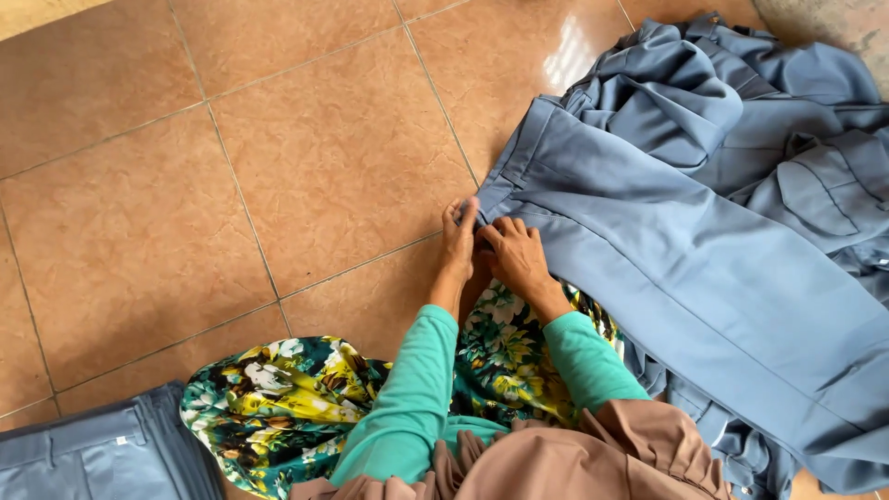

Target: Folding a pile of blue trousers into neat rectangles while sitting on the floor.

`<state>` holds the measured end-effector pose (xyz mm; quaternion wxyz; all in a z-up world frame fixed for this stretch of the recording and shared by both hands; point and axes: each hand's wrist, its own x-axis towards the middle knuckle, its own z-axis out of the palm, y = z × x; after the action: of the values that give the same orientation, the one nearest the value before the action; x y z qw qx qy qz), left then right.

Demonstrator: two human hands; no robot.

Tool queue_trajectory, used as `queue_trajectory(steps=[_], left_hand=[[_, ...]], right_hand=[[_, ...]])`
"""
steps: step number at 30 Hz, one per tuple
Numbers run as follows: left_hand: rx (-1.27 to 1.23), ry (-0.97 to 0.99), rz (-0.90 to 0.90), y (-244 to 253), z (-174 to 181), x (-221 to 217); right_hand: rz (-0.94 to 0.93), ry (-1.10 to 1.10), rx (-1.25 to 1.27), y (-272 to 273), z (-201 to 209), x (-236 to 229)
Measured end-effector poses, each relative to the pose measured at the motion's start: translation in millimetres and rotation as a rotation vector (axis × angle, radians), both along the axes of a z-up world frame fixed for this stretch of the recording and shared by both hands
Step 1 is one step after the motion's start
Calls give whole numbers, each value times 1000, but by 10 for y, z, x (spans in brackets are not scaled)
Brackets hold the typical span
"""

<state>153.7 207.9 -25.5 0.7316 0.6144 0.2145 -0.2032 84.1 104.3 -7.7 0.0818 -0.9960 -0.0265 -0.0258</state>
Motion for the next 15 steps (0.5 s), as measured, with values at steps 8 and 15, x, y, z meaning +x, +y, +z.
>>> queue_trajectory(steps=[8, 15], left_hand=[[361, -264, 175, 94, -977, 991], [439, -279, 396, 1401, -1262, 1356]], right_hand=[[-52, -127, -240, 76, -135, 193], [139, 220, -94, 527, -524, 530]])
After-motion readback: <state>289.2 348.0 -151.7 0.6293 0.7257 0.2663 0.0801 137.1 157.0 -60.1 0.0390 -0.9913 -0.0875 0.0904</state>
